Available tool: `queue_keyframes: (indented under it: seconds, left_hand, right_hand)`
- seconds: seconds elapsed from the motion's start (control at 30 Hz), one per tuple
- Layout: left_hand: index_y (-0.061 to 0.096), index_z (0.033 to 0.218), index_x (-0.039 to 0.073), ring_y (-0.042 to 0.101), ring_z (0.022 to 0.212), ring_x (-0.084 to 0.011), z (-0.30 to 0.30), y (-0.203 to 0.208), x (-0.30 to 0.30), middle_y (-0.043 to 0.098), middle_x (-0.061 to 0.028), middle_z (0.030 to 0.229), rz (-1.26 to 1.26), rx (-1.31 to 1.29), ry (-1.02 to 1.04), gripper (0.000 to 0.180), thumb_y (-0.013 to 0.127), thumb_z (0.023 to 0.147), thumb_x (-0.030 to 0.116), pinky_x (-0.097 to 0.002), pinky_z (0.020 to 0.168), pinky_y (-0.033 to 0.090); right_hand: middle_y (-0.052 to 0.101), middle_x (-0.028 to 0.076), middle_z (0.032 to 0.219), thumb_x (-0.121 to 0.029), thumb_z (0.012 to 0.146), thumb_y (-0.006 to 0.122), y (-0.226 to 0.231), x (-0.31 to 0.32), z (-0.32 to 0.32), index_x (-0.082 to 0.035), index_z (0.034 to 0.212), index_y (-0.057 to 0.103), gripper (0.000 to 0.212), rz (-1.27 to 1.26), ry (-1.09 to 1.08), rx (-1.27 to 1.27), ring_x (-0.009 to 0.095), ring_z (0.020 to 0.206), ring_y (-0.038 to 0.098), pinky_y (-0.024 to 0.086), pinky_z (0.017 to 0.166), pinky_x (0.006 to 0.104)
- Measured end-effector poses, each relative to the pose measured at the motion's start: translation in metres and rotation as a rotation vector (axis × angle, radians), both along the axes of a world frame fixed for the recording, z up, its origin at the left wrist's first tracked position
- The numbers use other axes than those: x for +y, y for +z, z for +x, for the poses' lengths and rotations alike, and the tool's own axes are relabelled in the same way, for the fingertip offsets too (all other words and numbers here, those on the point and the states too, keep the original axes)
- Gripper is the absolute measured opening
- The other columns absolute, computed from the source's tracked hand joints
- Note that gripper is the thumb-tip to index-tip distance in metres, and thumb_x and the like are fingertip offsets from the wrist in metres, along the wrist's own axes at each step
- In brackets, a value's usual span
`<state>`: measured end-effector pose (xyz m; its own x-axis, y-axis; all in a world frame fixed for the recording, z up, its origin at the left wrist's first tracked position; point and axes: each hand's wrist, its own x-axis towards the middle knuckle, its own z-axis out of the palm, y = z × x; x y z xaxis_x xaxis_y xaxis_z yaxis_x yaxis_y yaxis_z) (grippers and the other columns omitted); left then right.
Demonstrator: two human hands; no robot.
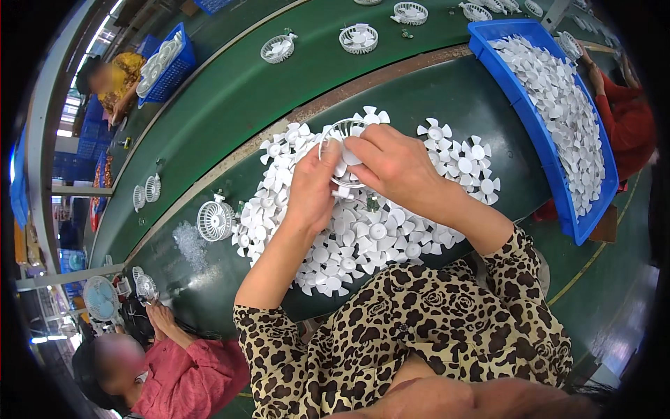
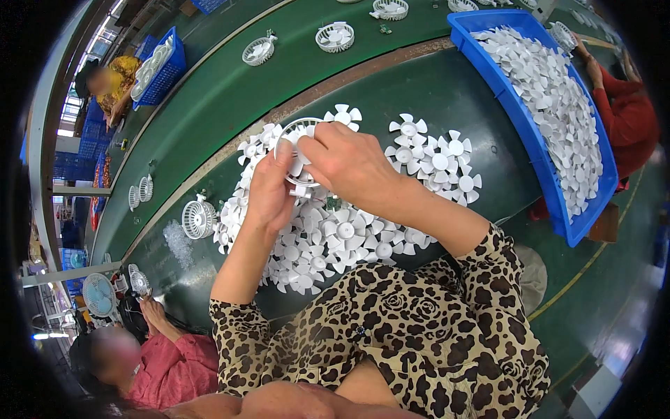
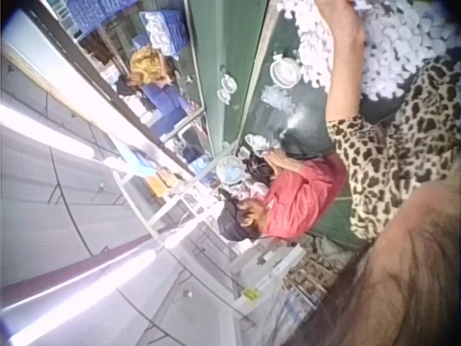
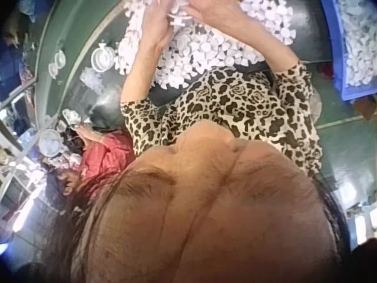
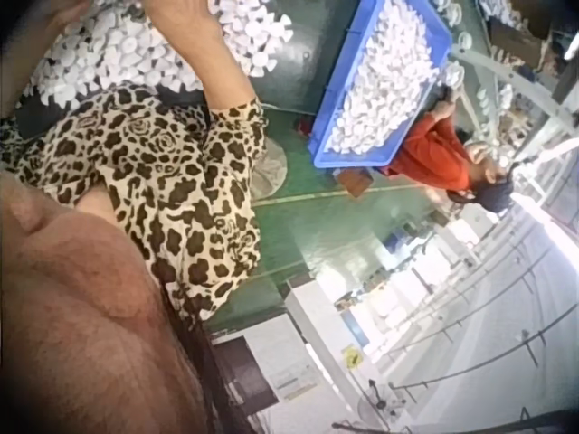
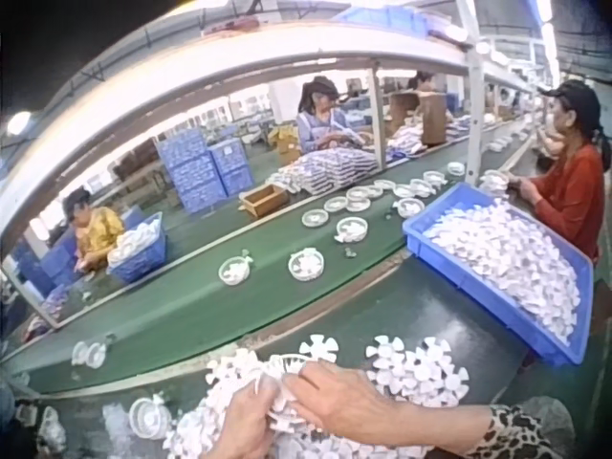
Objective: The person assembles small plastic fan components by hand, inserting fan blades into a fan housing on a factory production line.
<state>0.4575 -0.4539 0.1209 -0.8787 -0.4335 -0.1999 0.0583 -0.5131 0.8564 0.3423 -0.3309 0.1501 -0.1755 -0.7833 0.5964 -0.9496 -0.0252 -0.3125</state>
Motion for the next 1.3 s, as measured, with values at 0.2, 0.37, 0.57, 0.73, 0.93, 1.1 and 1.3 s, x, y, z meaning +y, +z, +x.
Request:
queue_keyframes:
  seconds: [0.2, 0.37, 0.57, 0.73, 0.93, 1.1, 1.3]
  left_hand:
    - [0.054, 0.109, 0.000, 0.056, 0.081, -0.0075, 0.001, 0.006, 0.005, 0.062, -0.0034, 0.095, -0.199, 0.019, 0.104, 0.024, 0.059, 0.091, 0.014, -0.0228, 0.072, 0.047]
    - [0.054, 0.107, 0.000, 0.060, 0.080, -0.0142, 0.012, 0.007, 0.006, 0.063, -0.0099, 0.090, -0.805, -0.131, 0.003, 0.025, 0.062, 0.087, 0.014, -0.0275, 0.070, 0.048]
    - [0.054, 0.106, 0.000, 0.061, 0.078, -0.0193, 0.005, 0.013, -0.002, 0.063, -0.0131, 0.089, -1.052, -0.162, -0.137, 0.028, 0.064, 0.084, 0.016, -0.0313, 0.071, 0.048]
    - [0.056, 0.112, 0.001, 0.059, 0.080, -0.0132, -0.043, 0.014, -0.084, 0.065, -0.0051, 0.092, -0.816, -0.196, -0.148, 0.032, 0.064, 0.083, 0.012, -0.0275, 0.075, 0.048]
    - [0.054, 0.112, -0.002, 0.059, 0.084, -0.0174, -0.068, -0.031, -0.198, 0.061, -0.0100, 0.102, -0.244, -0.292, 0.232, 0.032, 0.056, 0.091, 0.021, -0.0289, 0.073, 0.051]
    - [0.055, 0.113, -0.003, 0.061, 0.087, -0.0185, 0.008, -0.006, -0.199, 0.063, -0.0105, 0.101, -0.743, -0.383, 0.135, 0.034, 0.060, 0.088, 0.019, -0.0287, 0.078, 0.049]
    - [0.061, 0.093, -0.004, 0.058, 0.070, -0.0172, 0.148, -0.003, -0.212, 0.063, -0.0121, 0.076, -1.298, -0.901, 0.142, 0.024, 0.062, 0.082, 0.018, -0.0304, 0.067, 0.046]
  right_hand:
    - [0.054, 0.011, 0.095, -0.011, 0.069, 0.072, 0.003, 0.003, 0.006, -0.005, 0.106, 0.055, 0.040, -0.057, 0.007, -0.087, 0.024, 0.087, 0.058, 0.050, 0.063, 0.0328]
    - [0.059, 0.010, 0.092, -0.018, 0.074, 0.075, -0.011, 0.016, -0.016, 0.000, 0.106, 0.057, 0.041, 0.218, 0.006, -0.587, 0.016, 0.077, 0.056, 0.046, 0.063, 0.0283]
    - [0.060, 0.006, 0.081, -0.021, 0.077, 0.074, -0.031, 0.016, -0.017, 0.000, 0.101, 0.058, 0.036, 0.434, 0.007, -0.840, 0.010, 0.071, 0.053, 0.045, 0.064, 0.0264]
    - [0.062, 0.006, 0.080, -0.016, 0.087, 0.062, -0.034, -0.009, -0.064, 0.001, 0.103, 0.058, 0.024, 0.402, 0.024, -0.798, 0.010, 0.071, 0.055, 0.046, 0.065, 0.0258]
    - [0.056, 0.012, 0.099, 0.002, 0.072, 0.056, -0.056, -0.036, -0.080, -0.008, 0.110, 0.059, 0.040, 0.526, -0.048, -0.014, 0.030, 0.097, 0.054, 0.046, 0.082, 0.0389]
    - [0.058, 0.013, 0.096, -0.011, 0.074, 0.062, -0.060, -0.028, -0.092, -0.008, 0.104, 0.059, 0.029, 0.618, -0.261, 0.018, 0.032, 0.092, 0.059, 0.049, 0.075, 0.0422]
    - [0.058, 0.013, 0.090, -0.016, 0.077, 0.063, -0.050, -0.010, -0.095, -0.005, 0.101, 0.058, 0.027, 0.465, -0.297, -0.066, 0.033, 0.083, 0.060, 0.048, 0.072, 0.0411]
